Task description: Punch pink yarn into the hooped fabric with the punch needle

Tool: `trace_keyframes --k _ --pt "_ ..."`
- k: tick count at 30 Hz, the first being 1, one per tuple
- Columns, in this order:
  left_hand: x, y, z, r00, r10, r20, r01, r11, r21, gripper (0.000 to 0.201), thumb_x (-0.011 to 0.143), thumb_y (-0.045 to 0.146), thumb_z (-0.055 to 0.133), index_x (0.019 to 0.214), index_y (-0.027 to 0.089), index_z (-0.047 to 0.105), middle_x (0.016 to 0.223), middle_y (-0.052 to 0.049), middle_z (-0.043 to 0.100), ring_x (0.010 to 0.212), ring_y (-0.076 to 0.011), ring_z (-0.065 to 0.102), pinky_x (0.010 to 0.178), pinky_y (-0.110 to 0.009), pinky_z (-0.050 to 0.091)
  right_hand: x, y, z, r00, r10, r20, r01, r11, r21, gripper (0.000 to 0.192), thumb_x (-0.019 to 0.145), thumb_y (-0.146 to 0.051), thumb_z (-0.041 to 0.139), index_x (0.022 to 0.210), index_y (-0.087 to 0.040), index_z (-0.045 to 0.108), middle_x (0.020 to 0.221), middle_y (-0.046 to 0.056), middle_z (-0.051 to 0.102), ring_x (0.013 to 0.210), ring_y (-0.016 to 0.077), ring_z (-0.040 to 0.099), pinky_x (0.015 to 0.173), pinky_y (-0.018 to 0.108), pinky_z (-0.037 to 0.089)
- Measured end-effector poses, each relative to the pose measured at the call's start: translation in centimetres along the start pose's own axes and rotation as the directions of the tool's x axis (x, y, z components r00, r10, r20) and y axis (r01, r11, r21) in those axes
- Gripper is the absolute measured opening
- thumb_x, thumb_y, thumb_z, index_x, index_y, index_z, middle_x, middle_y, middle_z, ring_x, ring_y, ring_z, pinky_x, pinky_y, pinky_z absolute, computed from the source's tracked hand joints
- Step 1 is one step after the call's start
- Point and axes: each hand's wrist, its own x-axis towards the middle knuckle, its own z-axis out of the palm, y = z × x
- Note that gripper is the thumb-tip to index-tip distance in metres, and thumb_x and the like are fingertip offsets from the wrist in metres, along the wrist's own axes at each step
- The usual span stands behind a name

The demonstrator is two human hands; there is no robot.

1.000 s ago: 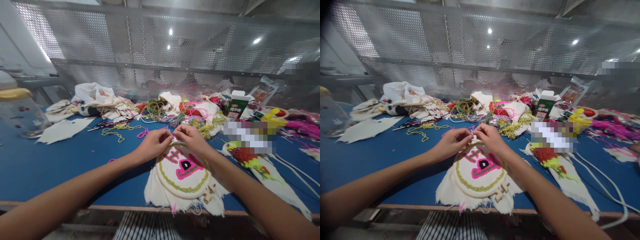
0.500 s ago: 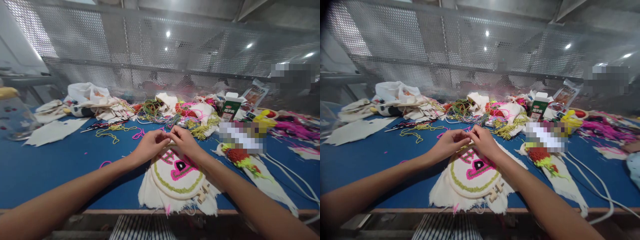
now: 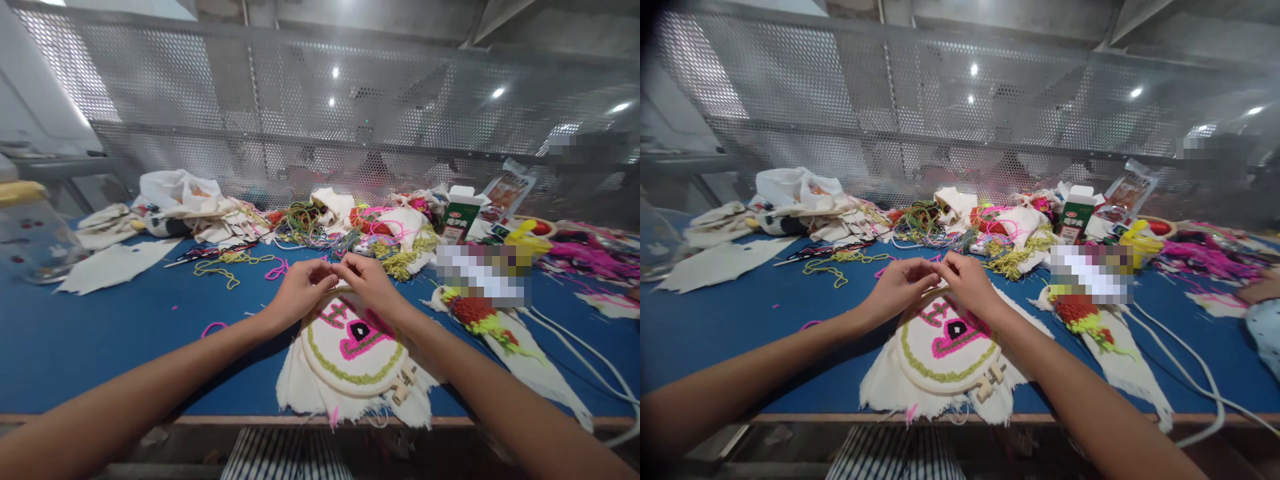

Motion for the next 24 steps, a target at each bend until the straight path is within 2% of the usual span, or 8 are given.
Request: trace_keyframes --k 3,5,8,11,14,19,24 --pt "0.0 0.2 -0.1 1.0 -0.009 -0.003 0.009 1.0 -0.008 0.014 0.075 0.024 0.055 0.075 0.012 0.061 0.066 -0.001 0.062 0.059 -0.0111 0.055 0.057 -0.023 0.042 0.3 0.1 -0.3 1.0 0.019 0.01 -0.019 0.999 0.038 0.028 0.08 -0.03 0.05 0.056 -0.017 0.044 0.053 -0.005 0.04 0.052 0.0082 0.036 0.051 0.022 0.028" --pt "0.0 0.4 -0.1 1.0 -0.019 -0.006 0.019 1.0 -0.016 0.015 0.075 0.025 0.055 0.072 0.012 0.06 0.062 0.0 0.059 0.055 -0.01 0.053 0.054 -0.022 0.041 0.6 0.3 -0.8 1.0 0.018 0.021 -0.02 0.995 0.101 0.023 0.078 -0.029 0.051 0.059 -0.016 0.05 0.055 -0.004 0.045 0.054 0.0087 0.04 0.053 0.022 0.031" --pt "0.0 0.6 -0.2 1.0 -0.028 -0.012 0.027 0.999 -0.027 0.015 0.074 0.027 0.056 0.07 0.012 0.058 0.059 0.002 0.056 0.053 -0.0092 0.05 0.052 -0.021 0.039 1.0 0.6 -1.5 0.997 -0.001 0.074 -0.016 0.974 0.228 0.012 0.075 -0.026 0.055 0.077 -0.016 0.061 0.074 0.001 0.06 0.068 0.0115 0.053 0.065 0.025 0.04" --pt "0.0 0.7 -0.2 0.999 -0.029 -0.016 0.028 0.999 -0.034 0.015 0.075 0.026 0.055 0.07 0.013 0.057 0.06 0.002 0.056 0.054 -0.0093 0.05 0.052 -0.021 0.039 1.2 0.7 -2.0 0.988 -0.005 0.154 -0.037 0.963 0.268 0.017 0.073 -0.023 0.058 0.086 -0.017 0.065 0.084 0.004 0.064 0.077 0.0134 0.057 0.07 0.027 0.043" --pt "0.0 0.5 -0.2 1.0 -0.025 -0.014 0.024 0.999 -0.037 0.014 0.075 0.026 0.055 0.07 0.013 0.057 0.061 0.001 0.057 0.055 -0.0097 0.051 0.053 -0.022 0.04 1.0 0.6 -2.0 0.987 -0.026 0.158 -0.011 0.973 0.231 0.014 0.071 -0.023 0.061 0.081 -0.017 0.067 0.079 0.004 0.064 0.073 0.0138 0.058 0.067 0.027 0.044" --pt "0.0 0.2 -0.1 1.0 -0.022 -0.02 0.022 1.0 -0.022 0.013 0.074 0.025 0.056 0.069 0.013 0.059 0.062 0.0 0.06 0.055 -0.0101 0.053 0.054 -0.022 0.041 0.7 0.4 -1.4 0.992 -0.118 0.035 0.116 0.992 0.041 0.008 0.074 -0.019 0.058 0.07 -0.017 0.065 0.07 0.002 0.061 0.067 0.0129 0.055 0.064 0.026 0.042" --pt "-0.1 0.3 -0.1 0.998 -0.028 -0.048 0.029 0.999 0.016 0.015 0.074 0.025 0.056 0.07 0.012 0.062 0.061 -0.001 0.062 0.054 -0.0103 0.054 0.052 -0.021 0.042 0.5 0.2 -1.1 0.984 -0.173 0.035 0.176 0.974 -0.145 0.014 0.079 -0.02 0.051 0.067 -0.017 0.057 0.068 0.002 0.057 0.065 0.0131 0.05 0.062 0.026 0.037"
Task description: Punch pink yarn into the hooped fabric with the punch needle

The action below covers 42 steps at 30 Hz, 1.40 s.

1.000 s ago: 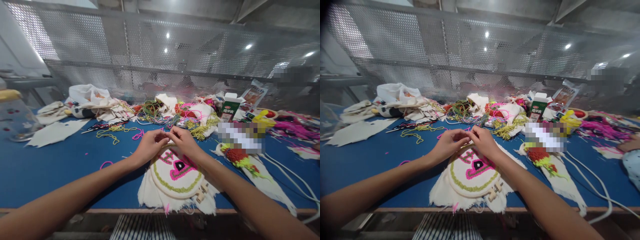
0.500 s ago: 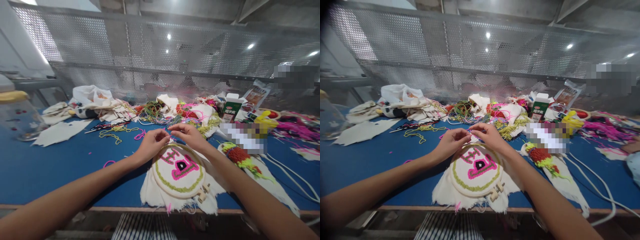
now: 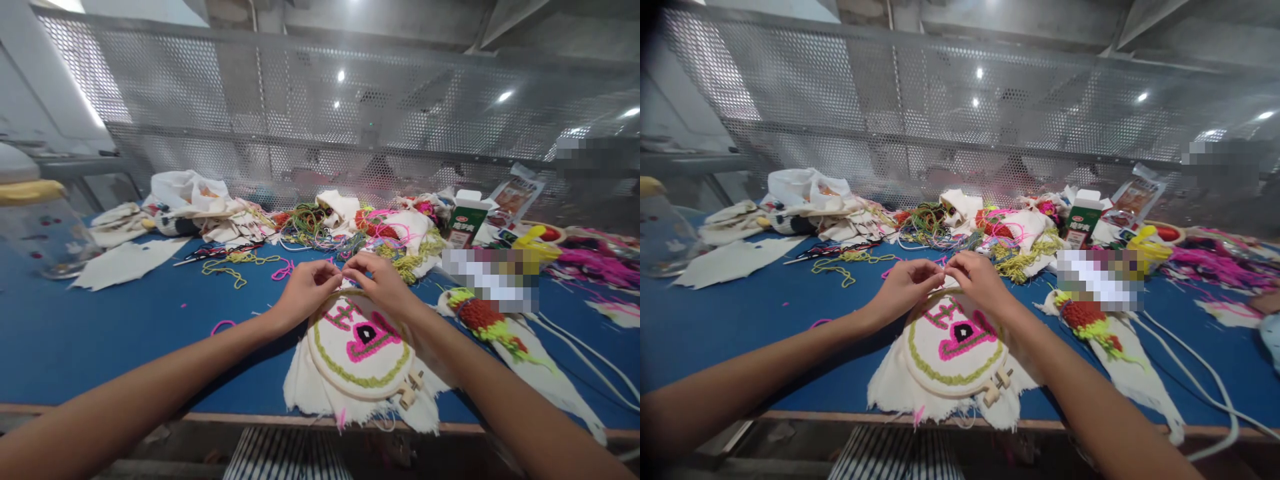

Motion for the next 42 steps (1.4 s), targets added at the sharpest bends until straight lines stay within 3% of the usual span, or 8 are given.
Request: trace_keyframes --k 8,15,20,25,27,31,34,42 --pt "-0.1 0.1 -0.2 0.999 0.042 -0.008 -0.041 0.997 0.07 0.019 0.074 0.025 0.056 0.081 0.013 0.068 0.067 -0.004 0.069 0.057 -0.0123 0.057 0.052 -0.022 0.042 -0.1 0.0 0.6 0.999 0.042 0.001 -0.042 0.995 -0.093 0.019 0.083 -0.02 0.042 0.064 -0.018 0.045 0.064 0.0 0.048 0.062 0.0128 0.043 0.06 0.025 0.031" --pt "-0.1 0.3 -0.2 0.999 0.037 0.013 -0.038 0.998 0.053 0.016 0.073 0.023 0.056 0.075 0.013 0.069 0.066 -0.003 0.069 0.057 -0.0124 0.056 0.052 -0.022 0.041 -0.1 -0.3 0.8 0.996 0.086 0.009 -0.085 0.991 -0.105 0.024 0.084 -0.025 0.04 0.061 -0.019 0.042 0.061 -0.001 0.046 0.058 0.0118 0.04 0.055 0.025 0.027" --pt "-0.1 0.7 -0.1 1.0 -0.018 -0.004 0.018 1.0 -0.008 0.017 0.072 0.024 0.056 0.069 0.012 0.067 0.06 -0.002 0.066 0.053 -0.0115 0.054 0.05 -0.022 0.039 -0.3 -0.8 1.1 0.99 0.139 -0.009 -0.14 0.99 -0.01 0.027 0.083 -0.027 0.044 0.058 -0.019 0.038 0.056 -0.003 0.041 0.054 0.0103 0.036 0.053 0.024 0.026" --pt "-0.1 1.1 -0.2 0.999 -0.048 -0.015 0.046 0.995 -0.091 0.016 0.07 0.025 0.057 0.067 0.012 0.065 0.057 0.0 0.061 0.051 -0.0096 0.051 0.049 -0.021 0.038 -0.1 -0.4 1.1 0.965 0.261 -0.023 -0.246 0.933 0.264 0.036 0.085 -0.04 0.037 0.056 -0.018 0.041 0.052 -0.003 0.04 0.051 0.0096 0.038 0.051 0.024 0.03" --pt "0.0 1.1 -0.4 0.998 -0.064 -0.019 0.061 0.991 -0.122 0.017 0.07 0.027 0.057 0.066 0.012 0.065 0.053 0.002 0.057 0.046 -0.008 0.047 0.044 -0.019 0.035 0.0 -0.1 0.8 0.947 0.32 0.032 -0.309 0.876 0.37 0.035 0.084 -0.042 0.036 0.06 -0.018 0.046 0.054 -0.003 0.044 0.051 0.0093 0.04 0.051 0.024 0.032" --pt "0.2 1.1 -0.9 0.995 -0.079 -0.059 0.067 0.981 -0.181 0.017 0.07 0.029 0.058 0.065 0.013 0.064 0.051 0.004 0.052 0.042 -0.006 0.04 0.038 -0.018 0.03 0.0 -0.5 0.5 0.89 0.357 0.285 -0.455 0.746 0.486 0.017 0.074 -0.033 0.054 0.074 -0.016 0.052 0.06 -0.002 0.051 0.05 0.0082 0.045 0.049 0.023 0.037" --pt "0.2 1.5 -1.2 0.993 -0.069 -0.097 0.045 0.972 -0.229 0.015 0.068 0.027 0.06 0.063 0.013 0.062 0.053 0.003 0.054 0.047 -0.0068 0.044 0.043 -0.018 0.033 -0.4 -1.7 1.2 0.85 0.348 0.396 -0.522 0.658 0.543 0.022 0.066 -0.028 0.063 0.083 -0.017 0.053 0.063 -0.002 0.054 0.049 0.0079 0.049 0.044 0.021 0.037" --pt "-0.1 2.7 -1.3 0.992 -0.114 -0.054 0.08 0.901 -0.426 0.016 0.072 0.031 0.06 0.069 0.015 0.059 0.055 0.004 0.052 0.045 -0.0055 0.044 0.041 -0.016 0.035 -0.5 -3.6 3.2 0.919 0.357 0.165 -0.362 0.606 0.708 0.007 0.069 -0.02 0.058 0.066 -0.015 0.056 0.06 -0.002 0.056 0.051 0.0062 0.048 0.05 0.02 0.038"
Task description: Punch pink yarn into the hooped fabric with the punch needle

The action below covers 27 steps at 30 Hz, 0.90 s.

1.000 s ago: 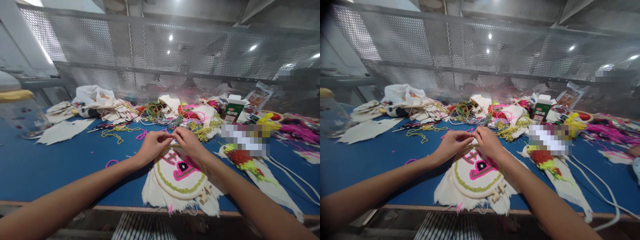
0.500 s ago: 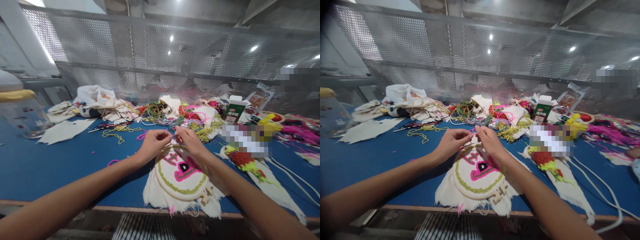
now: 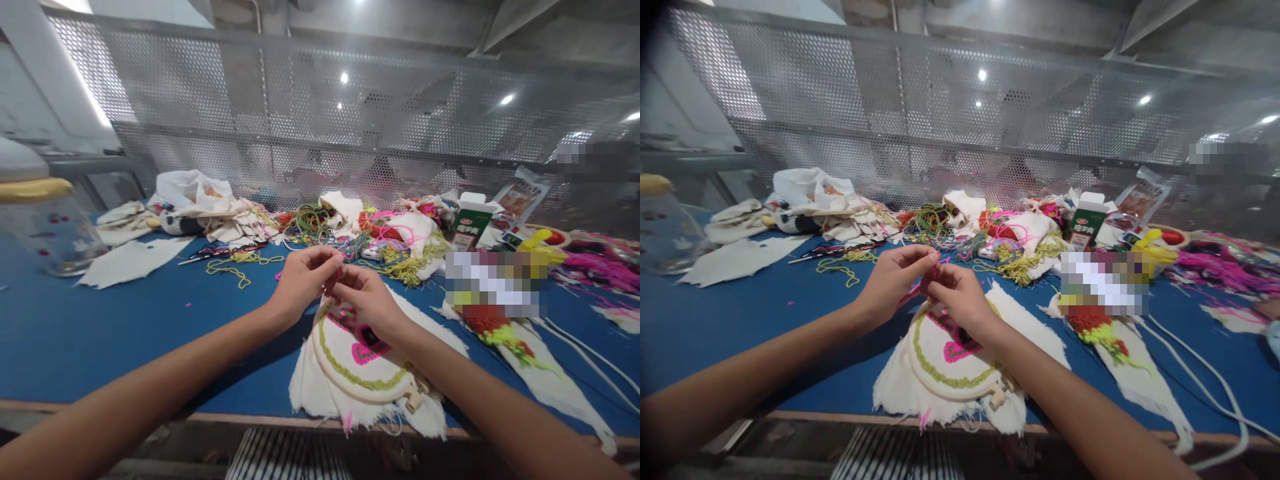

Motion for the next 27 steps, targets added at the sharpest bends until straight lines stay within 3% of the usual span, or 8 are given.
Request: trace_keyframes --k 5,9,13,18,23,27 --pt "0.0 1.4 -0.6 0.998 -0.021 0.053 0.026 0.994 -0.102 0.014 0.073 0.031 0.061 0.074 0.017 0.058 0.066 0.002 0.057 0.054 -0.0058 0.049 0.049 -0.016 0.038 -0.3 -1.3 -0.9 0.991 -0.109 -0.081 0.108 0.994 -0.022 0.007 0.068 -0.021 0.063 0.07 -0.016 0.059 0.063 -0.003 0.056 0.058 0.0074 0.05 0.057 0.021 0.04" --pt "-0.6 3.1 -1.1 0.991 0.048 0.123 -0.035 0.994 -0.1 0.009 0.073 0.025 0.062 0.072 0.017 0.059 0.059 0.005 0.051 0.045 -0.0028 0.038 0.04 -0.015 0.028 -0.8 -2.8 -1.7 0.977 -0.199 -0.083 0.193 0.978 -0.073 0.006 0.07 -0.021 0.062 0.075 -0.017 0.06 0.071 0.0 0.06 0.065 0.0093 0.054 0.063 0.023 0.043" --pt "-1.8 4.5 -1.0 0.968 0.213 0.134 -0.236 0.953 0.19 0.005 0.071 0.016 0.058 0.067 0.015 0.058 0.057 0.004 0.052 0.049 -0.0051 0.043 0.044 -0.016 0.033 -1.3 -3.5 -1.4 0.961 -0.268 -0.07 0.261 0.96 -0.097 0.004 0.073 -0.02 0.06 0.073 -0.017 0.059 0.065 -0.002 0.058 0.058 0.0081 0.052 0.056 0.022 0.043" --pt "-2.9 4.7 -0.7 0.905 0.408 0.122 -0.407 0.742 0.533 0.006 0.069 0.012 0.057 0.068 0.015 0.061 0.058 0.003 0.054 0.052 -0.0071 0.045 0.047 -0.019 0.036 -2.0 -3.5 -0.5 0.92 -0.381 -0.097 0.346 0.901 -0.262 0.002 0.073 -0.018 0.06 0.072 -0.017 0.058 0.066 -0.002 0.056 0.057 0.0078 0.05 0.051 0.021 0.041" --pt "-3.2 4.6 -0.7 0.827 0.553 0.099 -0.48 0.604 0.636 0.006 0.068 0.011 0.059 0.066 0.016 0.063 0.055 0.004 0.053 0.049 -0.0056 0.041 0.044 -0.018 0.033 -2.5 -3.7 -0.2 0.845 -0.526 -0.099 0.451 0.799 -0.398 0.005 0.076 -0.015 0.058 0.071 -0.018 0.059 0.069 -0.002 0.056 0.063 0.0083 0.052 0.057 0.022 0.042" --pt "-3.2 4.8 -0.8 0.83 0.549 0.097 -0.469 0.594 0.654 0.006 0.07 0.015 0.059 0.066 0.017 0.064 0.058 0.002 0.057 0.052 -0.0073 0.046 0.045 -0.018 0.035 -2.6 -3.8 -0.2 0.828 -0.553 -0.091 0.461 0.765 -0.45 0.006 0.076 -0.015 0.058 0.071 -0.018 0.059 0.068 -0.002 0.056 0.063 0.0083 0.052 0.057 0.022 0.042"
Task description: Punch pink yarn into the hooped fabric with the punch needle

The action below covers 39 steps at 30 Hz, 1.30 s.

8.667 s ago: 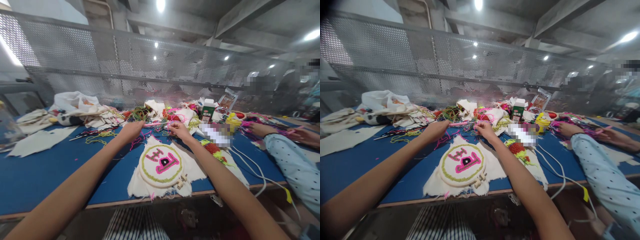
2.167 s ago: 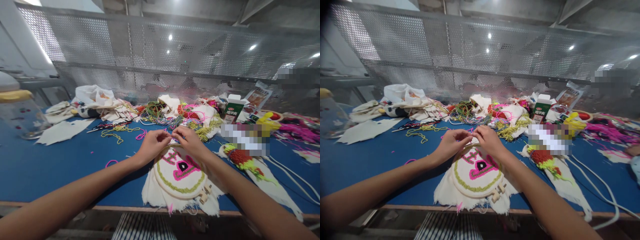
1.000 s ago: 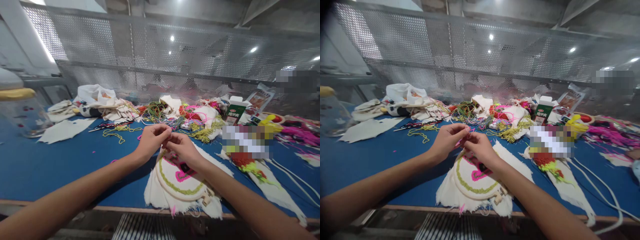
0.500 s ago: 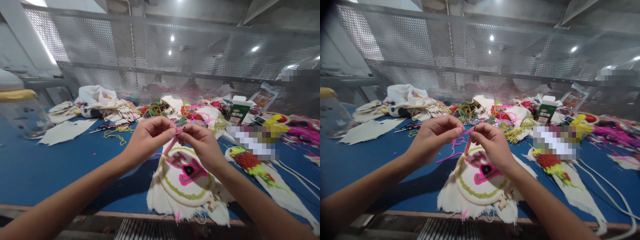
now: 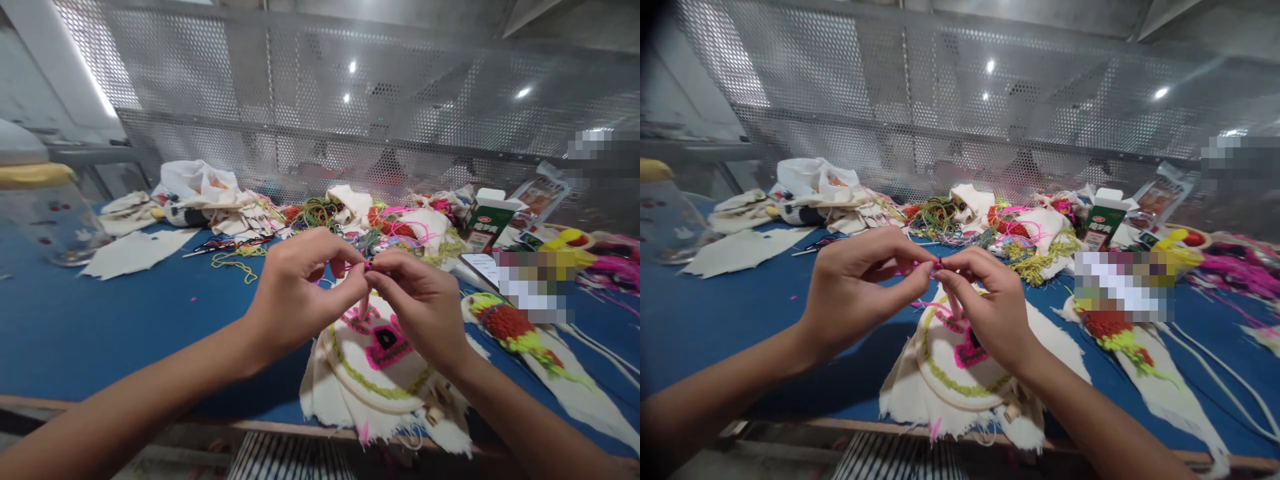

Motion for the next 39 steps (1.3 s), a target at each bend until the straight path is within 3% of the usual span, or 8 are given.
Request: trace_keyframes --k 28,39 --pt "0.2 -0.07 -0.39 0.996 -0.024 0.086 0.018 0.997 0.07 0.008 0.07 0.015 0.06 0.065 0.017 0.066 0.06 0.001 0.058 0.057 -0.0098 0.049 0.048 -0.02 0.036 -0.12 0.01 0.2 0.993 -0.114 -0.005 0.112 0.981 -0.158 0.007 0.075 -0.014 0.059 0.073 -0.02 0.062 0.068 -0.001 0.059 0.063 0.0103 0.053 0.057 0.024 0.042" --pt "0.76 -0.73 -0.36 0.982 -0.089 0.169 0.098 0.994 -0.043 0.009 0.068 0.011 0.062 0.064 0.016 0.068 0.053 0.003 0.058 0.048 -0.0066 0.042 0.043 -0.019 0.03 0.1 0.57 0.27 0.998 0.055 0.021 -0.053 0.996 -0.069 0.006 0.073 -0.017 0.061 0.068 -0.018 0.063 0.065 -0.001 0.059 0.058 0.0098 0.053 0.053 0.024 0.042"
